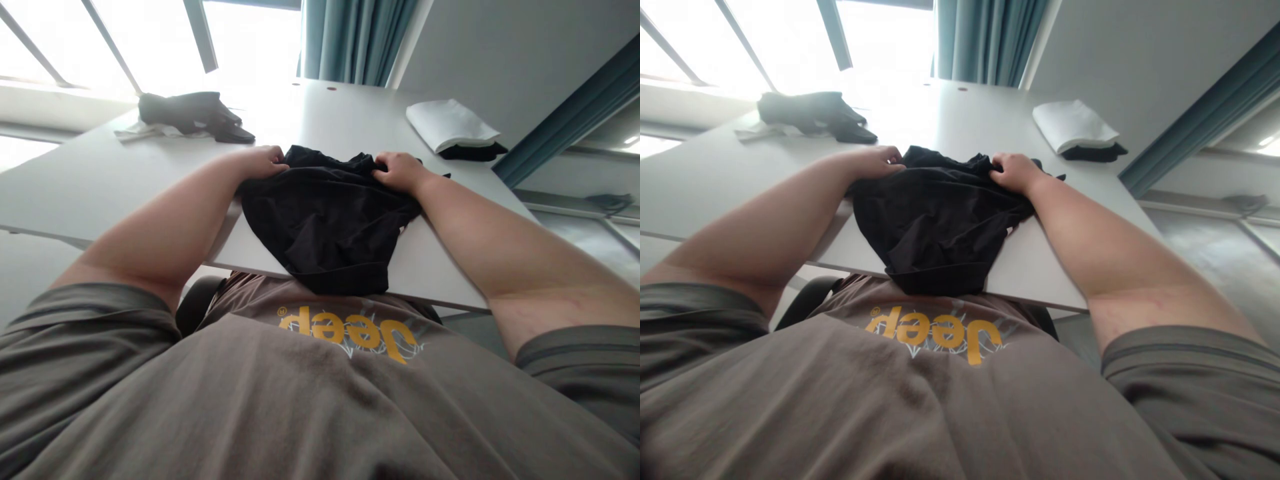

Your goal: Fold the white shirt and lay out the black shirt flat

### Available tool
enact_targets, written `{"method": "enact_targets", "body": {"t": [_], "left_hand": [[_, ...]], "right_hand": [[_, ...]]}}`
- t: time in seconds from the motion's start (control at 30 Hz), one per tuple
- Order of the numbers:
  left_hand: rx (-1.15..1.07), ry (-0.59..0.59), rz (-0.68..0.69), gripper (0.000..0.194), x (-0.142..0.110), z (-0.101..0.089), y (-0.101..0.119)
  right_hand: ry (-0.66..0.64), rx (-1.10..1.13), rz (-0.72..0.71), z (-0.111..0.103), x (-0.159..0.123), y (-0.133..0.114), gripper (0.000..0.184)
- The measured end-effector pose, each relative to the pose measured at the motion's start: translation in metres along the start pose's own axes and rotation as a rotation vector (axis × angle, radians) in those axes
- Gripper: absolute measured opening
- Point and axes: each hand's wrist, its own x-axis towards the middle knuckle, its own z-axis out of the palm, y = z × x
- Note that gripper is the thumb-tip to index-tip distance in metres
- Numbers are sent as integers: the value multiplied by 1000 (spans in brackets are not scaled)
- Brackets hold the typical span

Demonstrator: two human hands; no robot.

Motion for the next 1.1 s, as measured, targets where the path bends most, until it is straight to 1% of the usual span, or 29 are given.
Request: {"method": "enact_targets", "body": {"t": [0.17,0.37,0.53,0.73,0.97,1.1], "left_hand": [[-13,5,-4,82,0,-1,2],[7,-3,-3,83,4,0,-3],[13,-12,3,80,6,1,-4],[17,-4,6,82,3,0,-3],[9,5,40,82,13,6,-14],[38,1,36,76,15,9,-14]], "right_hand": [[-4,5,-2,0,-1,-1,41],[2,12,-8,-5,-3,-8,42],[-8,-6,14,-2,-2,-6,39],[-2,11,-3,-3,-2,-5,39],[6,-14,-3,-1,-2,-4,38],[-2,-36,-11,3,1,0,41]]}}
